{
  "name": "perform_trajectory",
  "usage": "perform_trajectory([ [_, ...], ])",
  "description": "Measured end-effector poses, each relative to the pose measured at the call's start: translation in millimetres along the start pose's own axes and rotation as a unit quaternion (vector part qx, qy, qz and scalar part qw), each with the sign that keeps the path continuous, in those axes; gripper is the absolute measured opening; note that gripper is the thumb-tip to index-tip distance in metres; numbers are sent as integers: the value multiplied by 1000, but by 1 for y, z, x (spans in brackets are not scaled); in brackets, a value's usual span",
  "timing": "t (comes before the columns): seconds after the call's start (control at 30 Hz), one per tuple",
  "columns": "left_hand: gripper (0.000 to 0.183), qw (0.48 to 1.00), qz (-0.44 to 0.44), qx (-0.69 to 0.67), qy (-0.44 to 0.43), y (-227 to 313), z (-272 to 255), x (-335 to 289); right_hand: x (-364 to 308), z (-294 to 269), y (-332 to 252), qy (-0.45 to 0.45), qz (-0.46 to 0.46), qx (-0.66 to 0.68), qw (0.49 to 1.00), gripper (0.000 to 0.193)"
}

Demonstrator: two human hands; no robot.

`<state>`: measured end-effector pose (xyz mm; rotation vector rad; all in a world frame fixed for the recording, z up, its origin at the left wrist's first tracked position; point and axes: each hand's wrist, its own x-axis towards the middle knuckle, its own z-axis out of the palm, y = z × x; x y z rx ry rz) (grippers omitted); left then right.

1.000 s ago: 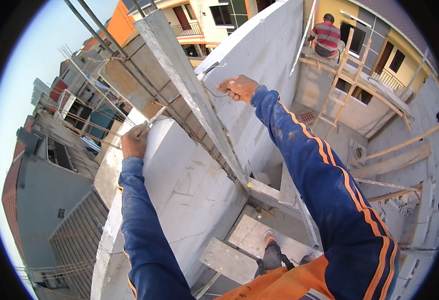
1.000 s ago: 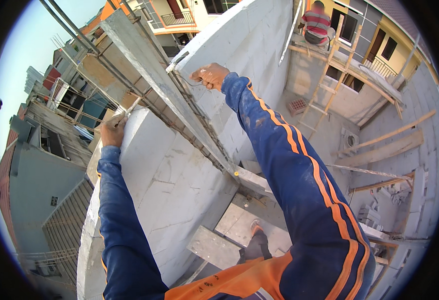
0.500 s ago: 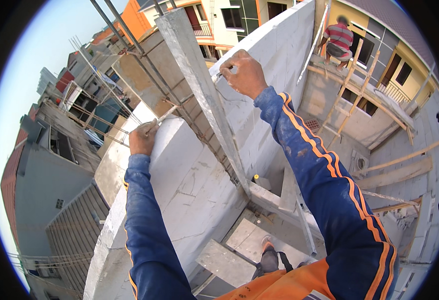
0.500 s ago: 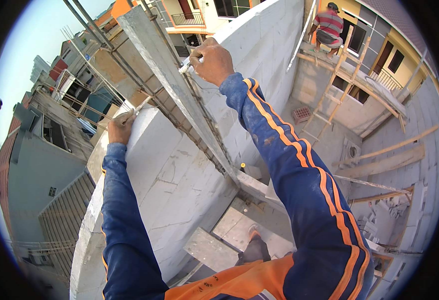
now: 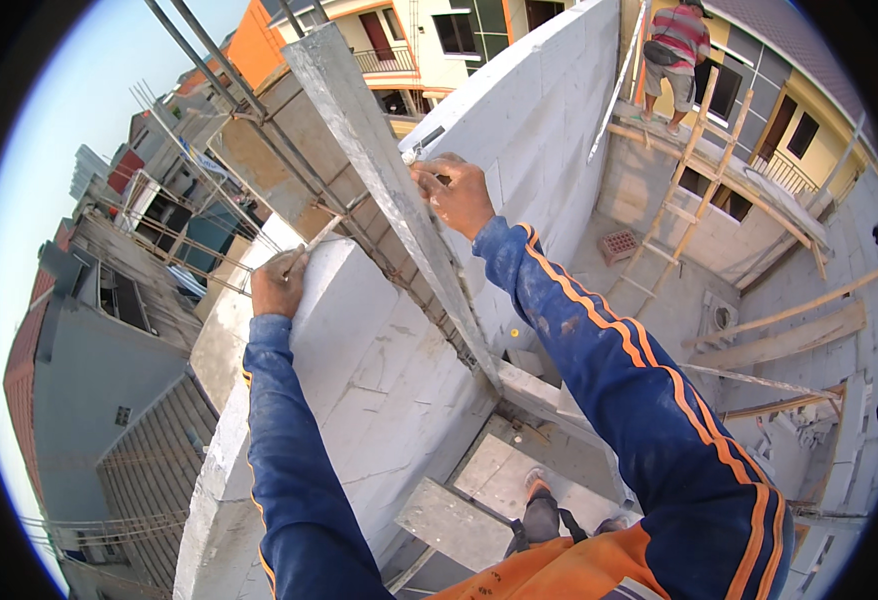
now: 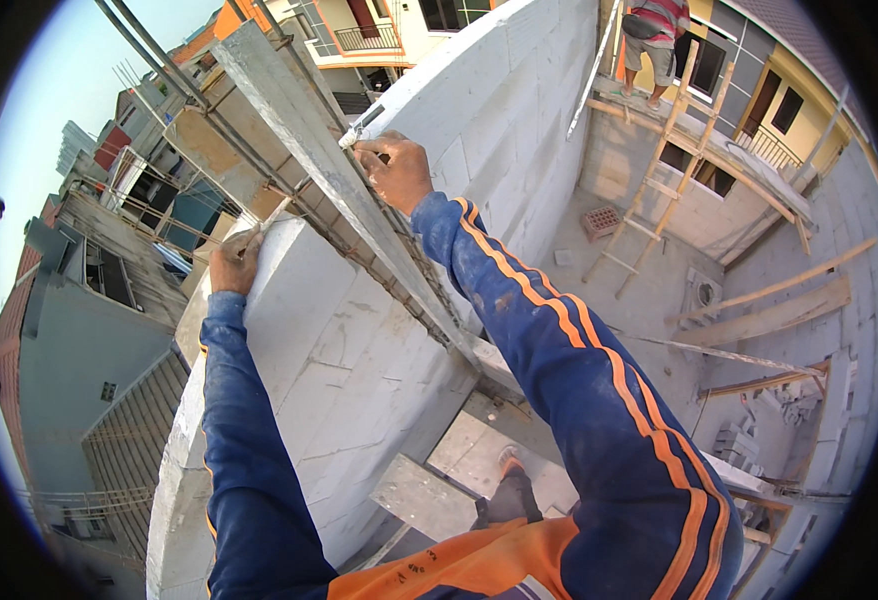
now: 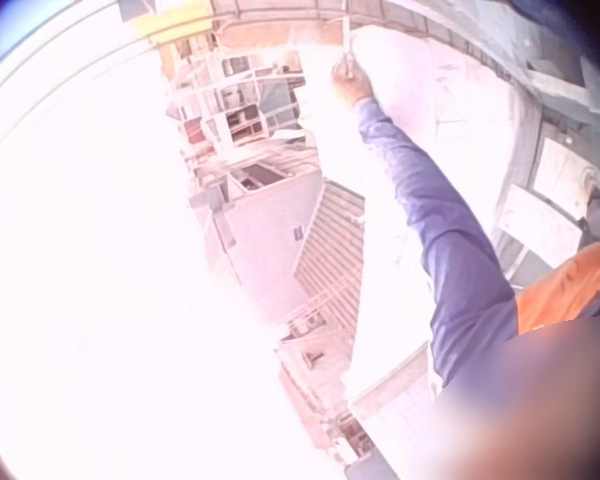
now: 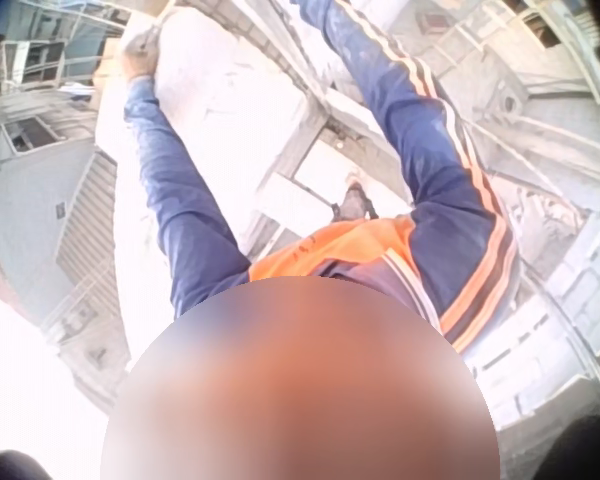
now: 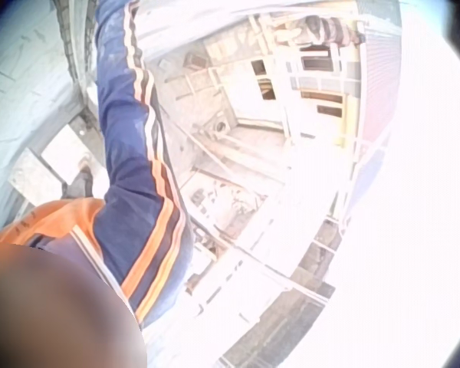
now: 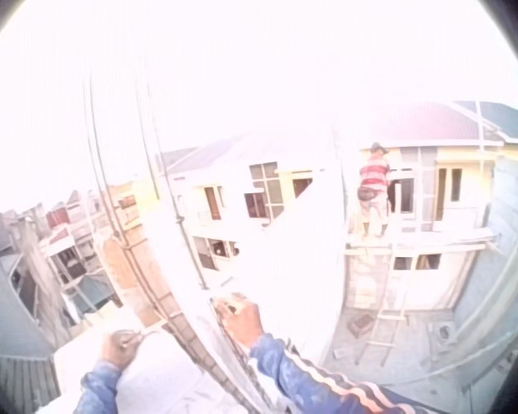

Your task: The person measures a metal scaffolding pole with a tape measure, then uses pliers to tighten wire ties around the pole and adjacent structure. The person repeats measuring and tightening at different heights while standing on the scaffolding platform.

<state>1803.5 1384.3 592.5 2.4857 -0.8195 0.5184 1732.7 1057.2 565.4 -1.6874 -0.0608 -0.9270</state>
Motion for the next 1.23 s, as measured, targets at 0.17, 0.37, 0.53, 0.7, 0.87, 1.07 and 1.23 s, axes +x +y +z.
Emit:
perform_trajectory([
  [0.17, 28, 1000, 5, 15, 20, 1, 0, 3, -3, -3, -2, -28, -51, -110, 992, 12],
  [0.37, 25, 998, 12, 29, 51, 0, 2, 2, -12, -7, 3, -61, 91, -30, 994, 16],
  [0.53, 27, 994, 25, 64, 89, -2, 6, 3, -21, -14, 9, -79, 86, -53, 992, 23],
  [0.7, 36, 990, 26, 111, 89, -4, 5, 3, -27, -18, 13, -108, 86, -66, 988, 26],
  [0.87, 39, 983, 49, 136, 115, -1, 4, 4, -33, -23, 15, -118, 120, -85, 982, 29],
  [1.07, 35, 966, 104, 149, 186, -1, 4, 7, -41, -22, 26, -118, 130, -111, 978, 26],
  [1.23, 36, 973, 49, 164, 155, -2, 2, 6, -37, -14, 42, -125, 103, -55, 985, 20],
])
